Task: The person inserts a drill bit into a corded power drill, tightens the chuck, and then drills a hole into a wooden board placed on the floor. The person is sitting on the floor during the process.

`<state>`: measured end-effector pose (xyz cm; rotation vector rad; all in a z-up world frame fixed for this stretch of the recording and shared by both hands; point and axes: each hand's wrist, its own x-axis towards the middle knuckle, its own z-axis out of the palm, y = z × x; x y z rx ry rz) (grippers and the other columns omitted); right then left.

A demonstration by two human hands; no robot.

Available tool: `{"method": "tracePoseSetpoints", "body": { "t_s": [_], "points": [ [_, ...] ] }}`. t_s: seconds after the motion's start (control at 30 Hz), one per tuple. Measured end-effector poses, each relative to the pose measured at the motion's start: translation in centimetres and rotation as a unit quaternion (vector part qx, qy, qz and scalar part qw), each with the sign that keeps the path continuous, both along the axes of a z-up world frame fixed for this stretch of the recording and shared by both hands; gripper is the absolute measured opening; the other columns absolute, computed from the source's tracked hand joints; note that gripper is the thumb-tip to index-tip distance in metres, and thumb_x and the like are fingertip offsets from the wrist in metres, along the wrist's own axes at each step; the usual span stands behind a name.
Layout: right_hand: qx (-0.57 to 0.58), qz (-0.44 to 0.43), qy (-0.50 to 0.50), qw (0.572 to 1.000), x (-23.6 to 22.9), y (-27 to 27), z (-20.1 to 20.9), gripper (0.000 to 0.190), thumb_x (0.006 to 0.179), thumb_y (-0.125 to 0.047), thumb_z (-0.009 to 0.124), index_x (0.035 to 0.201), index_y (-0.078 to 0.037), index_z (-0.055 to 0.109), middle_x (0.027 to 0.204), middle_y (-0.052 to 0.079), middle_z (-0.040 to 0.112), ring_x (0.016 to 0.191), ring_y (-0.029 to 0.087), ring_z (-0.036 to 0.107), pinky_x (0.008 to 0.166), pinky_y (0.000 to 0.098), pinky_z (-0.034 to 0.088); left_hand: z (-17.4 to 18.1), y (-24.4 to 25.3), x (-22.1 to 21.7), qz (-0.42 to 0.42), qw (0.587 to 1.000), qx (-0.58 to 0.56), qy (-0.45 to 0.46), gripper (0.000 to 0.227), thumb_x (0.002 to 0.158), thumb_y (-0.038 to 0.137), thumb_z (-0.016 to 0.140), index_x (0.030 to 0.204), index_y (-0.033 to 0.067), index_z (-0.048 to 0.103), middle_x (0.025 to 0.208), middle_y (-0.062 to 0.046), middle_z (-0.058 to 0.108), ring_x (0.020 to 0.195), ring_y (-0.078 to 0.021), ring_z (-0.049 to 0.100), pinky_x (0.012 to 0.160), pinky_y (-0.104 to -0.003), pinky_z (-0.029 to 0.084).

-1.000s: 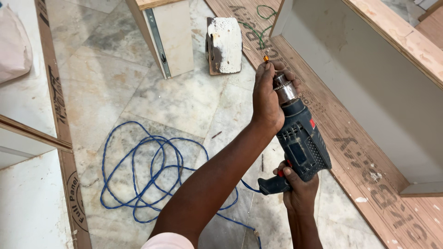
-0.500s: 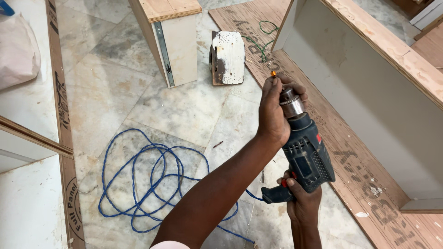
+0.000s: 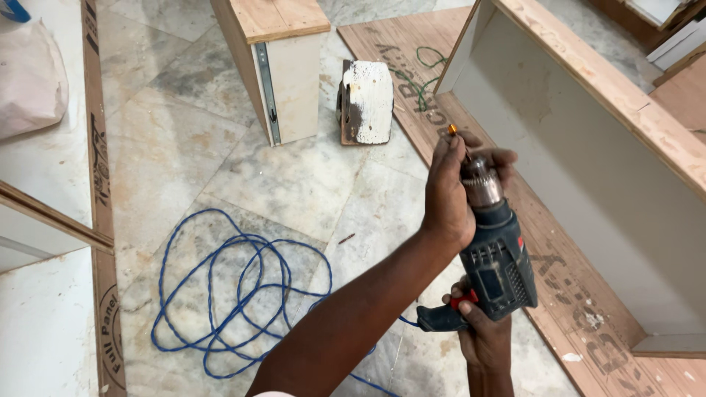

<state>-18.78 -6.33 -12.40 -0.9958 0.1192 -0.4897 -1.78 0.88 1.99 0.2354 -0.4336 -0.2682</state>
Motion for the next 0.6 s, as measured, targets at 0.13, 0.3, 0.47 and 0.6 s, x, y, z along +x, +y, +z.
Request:
{"method": "tracePoseSetpoints", "body": {
  "t_s": [0.13, 0.3, 0.47, 0.6],
  "points": [
    [0.086, 0.03, -0.008, 0.996, 0.3, -0.8, -1.3, 0.063, 0.073, 0.004, 0.072, 0.134, -0.002, 0.057, 0.114, 0.015, 0.063, 0.098, 0.024, 0.063, 0.082, 0.0465, 0.056, 0.8, -0.2, -1.7, -0.01, 0.999, 0.039, -0.01, 0.025, 0.118, 0.038, 0.041, 0.116, 0.0134, 0.045, 0.107, -0.021, 0.072, 0.092, -0.023, 0.07, 0.085, -0.036, 0.059],
    [0.087, 0.05, -0.049, 0.994, 0.2, -1.9, -2.9, 0.058, 0.077, 0.007, 0.073, 0.131, 0.003, 0.056, 0.114, 0.015, 0.062, 0.103, 0.026, 0.062, 0.091, 0.0503, 0.052, 1.2, -0.9, -3.2, -0.022, 0.998, 0.038, -0.043, 0.023, 0.119, 0.034, 0.042, 0.119, 0.0114, 0.049, 0.11, -0.018, 0.071, 0.099, -0.0222, 0.069, 0.094, -0.038, 0.057],
    [0.054, 0.029, -0.033, 0.998, 0.0, -2.3, -2.4, 0.058, 0.077, 0.006, 0.076, 0.131, 0.001, 0.056, 0.109, 0.014, 0.061, 0.104, 0.026, 0.063, 0.091, 0.0501, 0.055, 1.1, -0.7, -3.0, -0.022, 0.997, 0.044, -0.06, 0.023, 0.12, 0.031, 0.043, 0.119, 0.0106, 0.051, 0.106, -0.014, 0.07, 0.106, -0.0211, 0.068, 0.102, -0.04, 0.056],
    [0.032, 0.007, -0.009, 0.999, -0.1, -1.9, -0.4, 0.062, 0.074, 0.004, 0.079, 0.132, 0.0, 0.056, 0.114, 0.014, 0.065, 0.104, 0.026, 0.065, 0.087, 0.0468, 0.058, 1.0, -0.5, -2.4, -0.022, 0.998, 0.036, -0.054, 0.022, 0.117, 0.031, 0.044, 0.12, 0.0106, 0.052, 0.106, -0.012, 0.07, 0.101, -0.0203, 0.068, 0.097, -0.039, 0.057]
  ]
}}
